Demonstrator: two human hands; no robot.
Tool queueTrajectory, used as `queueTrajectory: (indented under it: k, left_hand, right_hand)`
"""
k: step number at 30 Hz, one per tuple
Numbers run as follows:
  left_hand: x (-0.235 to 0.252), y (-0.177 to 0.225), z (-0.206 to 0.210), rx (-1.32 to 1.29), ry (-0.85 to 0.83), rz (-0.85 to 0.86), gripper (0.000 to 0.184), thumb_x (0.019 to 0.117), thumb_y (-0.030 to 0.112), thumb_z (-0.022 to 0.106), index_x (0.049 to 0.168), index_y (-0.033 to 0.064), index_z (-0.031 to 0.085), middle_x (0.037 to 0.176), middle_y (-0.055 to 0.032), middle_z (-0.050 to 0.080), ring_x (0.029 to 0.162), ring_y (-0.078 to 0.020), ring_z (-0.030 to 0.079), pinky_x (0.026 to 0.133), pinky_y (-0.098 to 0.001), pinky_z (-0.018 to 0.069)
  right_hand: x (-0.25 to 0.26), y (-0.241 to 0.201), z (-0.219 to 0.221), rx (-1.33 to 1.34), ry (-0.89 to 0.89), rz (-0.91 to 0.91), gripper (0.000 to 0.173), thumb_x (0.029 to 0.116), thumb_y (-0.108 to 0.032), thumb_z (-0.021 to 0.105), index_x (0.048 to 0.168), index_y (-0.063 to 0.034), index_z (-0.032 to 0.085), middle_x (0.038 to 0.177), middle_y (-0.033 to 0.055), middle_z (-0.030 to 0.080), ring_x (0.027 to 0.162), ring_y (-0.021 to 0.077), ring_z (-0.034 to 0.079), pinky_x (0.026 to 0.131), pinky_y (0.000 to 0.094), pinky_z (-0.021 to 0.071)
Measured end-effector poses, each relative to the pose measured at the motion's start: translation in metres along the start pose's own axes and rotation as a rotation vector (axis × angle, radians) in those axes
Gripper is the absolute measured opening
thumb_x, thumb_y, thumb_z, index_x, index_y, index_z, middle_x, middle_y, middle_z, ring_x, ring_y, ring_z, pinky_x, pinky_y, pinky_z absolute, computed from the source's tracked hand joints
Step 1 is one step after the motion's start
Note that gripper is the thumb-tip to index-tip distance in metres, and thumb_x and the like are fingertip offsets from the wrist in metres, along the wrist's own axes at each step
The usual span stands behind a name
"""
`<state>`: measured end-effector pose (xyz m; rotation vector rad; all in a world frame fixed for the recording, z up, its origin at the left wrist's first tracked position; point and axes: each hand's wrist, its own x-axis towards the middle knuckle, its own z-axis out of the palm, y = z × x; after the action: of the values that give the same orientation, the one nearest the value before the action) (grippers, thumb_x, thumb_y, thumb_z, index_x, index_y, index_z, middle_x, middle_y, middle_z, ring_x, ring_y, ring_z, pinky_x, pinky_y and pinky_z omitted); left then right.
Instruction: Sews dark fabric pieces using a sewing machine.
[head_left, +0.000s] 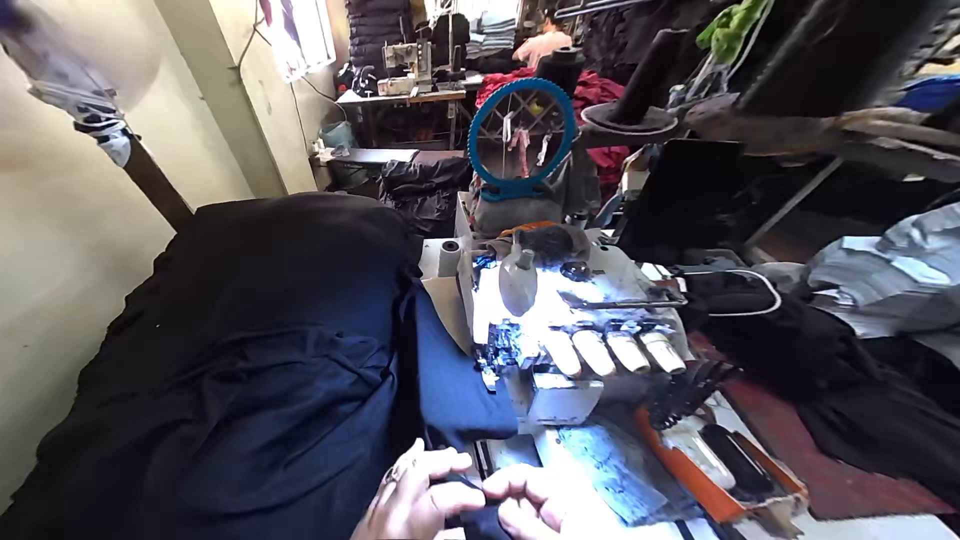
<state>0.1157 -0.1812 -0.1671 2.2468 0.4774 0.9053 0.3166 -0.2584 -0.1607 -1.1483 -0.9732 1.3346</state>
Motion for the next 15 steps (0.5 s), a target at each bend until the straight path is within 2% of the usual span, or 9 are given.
queueTrajectory:
  k: [1, 2, 4, 6, 8, 10, 12, 15]
  left_hand:
    - [-0.003, 0.002, 0.007, 0.034, 0.034, 0.030, 0.023, 0.0989, 0.006, 0.057, 0.117, 0.0092, 0.069, 0.128, -0.0189, 0.066, 0.133, -0.0285, 0.056, 0.119, -0.0467, 0.0359]
    - [-0.004, 0.005, 0.014, 0.046, 0.064, 0.059, 0.018, 0.0998, 0.010, 0.061, 0.114, 0.0107, 0.072, 0.127, -0.0173, 0.067, 0.132, -0.0279, 0.056, 0.118, -0.0450, 0.0368]
    - [-0.005, 0.008, 0.026, 0.032, 0.083, 0.112, 0.013, 0.0992, 0.014, 0.066, 0.107, 0.0097, 0.076, 0.123, -0.0157, 0.070, 0.130, -0.0278, 0.059, 0.118, -0.0486, 0.0375]
    - [-0.004, 0.008, 0.028, 0.012, 0.087, 0.116, 0.014, 0.1002, 0.016, 0.066, 0.105, 0.0082, 0.076, 0.120, -0.0150, 0.071, 0.127, -0.0263, 0.061, 0.118, -0.0490, 0.0373]
    - [0.000, 0.007, 0.023, -0.017, 0.066, 0.082, 0.016, 0.1008, 0.014, 0.064, 0.109, 0.0078, 0.076, 0.124, -0.0171, 0.069, 0.131, -0.0266, 0.058, 0.119, -0.0445, 0.0367]
    - [0.004, 0.006, 0.020, 0.026, 0.055, 0.074, 0.017, 0.0985, 0.005, 0.063, 0.110, 0.0098, 0.074, 0.124, -0.0171, 0.069, 0.132, -0.0278, 0.057, 0.119, -0.0439, 0.0372]
    - [0.006, 0.004, 0.022, 0.061, 0.075, 0.092, 0.014, 0.0980, 0.006, 0.064, 0.105, 0.0103, 0.076, 0.118, -0.0147, 0.072, 0.128, -0.0267, 0.060, 0.119, -0.0464, 0.0365]
    - [0.013, 0.003, 0.020, -0.036, 0.071, 0.126, 0.015, 0.1003, 0.008, 0.061, 0.099, 0.0079, 0.076, 0.111, -0.0128, 0.073, 0.123, -0.0221, 0.062, 0.119, -0.0427, 0.0351]
  right_hand:
    - [0.001, -0.002, -0.001, 0.035, 0.003, 0.049, 0.019, 0.0959, 0.001, 0.054, 0.110, -0.0072, 0.065, 0.081, -0.0111, 0.064, 0.062, -0.0032, 0.052, 0.055, 0.0170, 0.0433]
    - [0.001, -0.002, -0.002, 0.074, -0.004, 0.085, 0.019, 0.0966, 0.001, 0.053, 0.109, -0.0080, 0.065, 0.083, -0.0105, 0.065, 0.064, -0.0026, 0.055, 0.056, 0.0171, 0.0444]
    - [0.002, 0.005, -0.004, 0.193, -0.035, 0.107, 0.018, 0.0979, 0.000, 0.052, 0.110, -0.0079, 0.063, 0.093, -0.0059, 0.070, 0.079, 0.0013, 0.066, 0.066, 0.0199, 0.0553]
    - [0.000, 0.007, -0.004, 0.272, -0.038, 0.123, 0.018, 0.0977, -0.001, 0.051, 0.110, -0.0089, 0.062, 0.096, -0.0036, 0.072, 0.085, 0.0056, 0.069, 0.072, 0.0252, 0.0591]
    - [-0.001, -0.001, -0.005, 0.331, -0.028, 0.213, 0.019, 0.1002, -0.001, 0.047, 0.108, -0.0115, 0.060, 0.094, -0.0033, 0.071, 0.084, 0.0087, 0.070, 0.074, 0.0307, 0.0610]
    - [-0.001, -0.006, -0.007, 0.364, -0.019, 0.271, 0.019, 0.1004, -0.002, 0.045, 0.108, -0.0126, 0.059, 0.092, -0.0032, 0.071, 0.081, 0.0092, 0.070, 0.071, 0.0307, 0.0602]
    - [-0.001, -0.006, -0.008, 0.360, -0.040, 0.273, 0.019, 0.0996, -0.001, 0.046, 0.107, -0.0119, 0.060, 0.090, -0.0029, 0.070, 0.080, 0.0095, 0.069, 0.072, 0.0311, 0.0605]
    - [-0.001, -0.004, -0.011, 0.324, -0.056, 0.215, 0.019, 0.0988, 0.000, 0.046, 0.105, -0.0125, 0.059, 0.086, -0.0049, 0.069, 0.077, 0.0075, 0.069, 0.070, 0.0290, 0.0598]
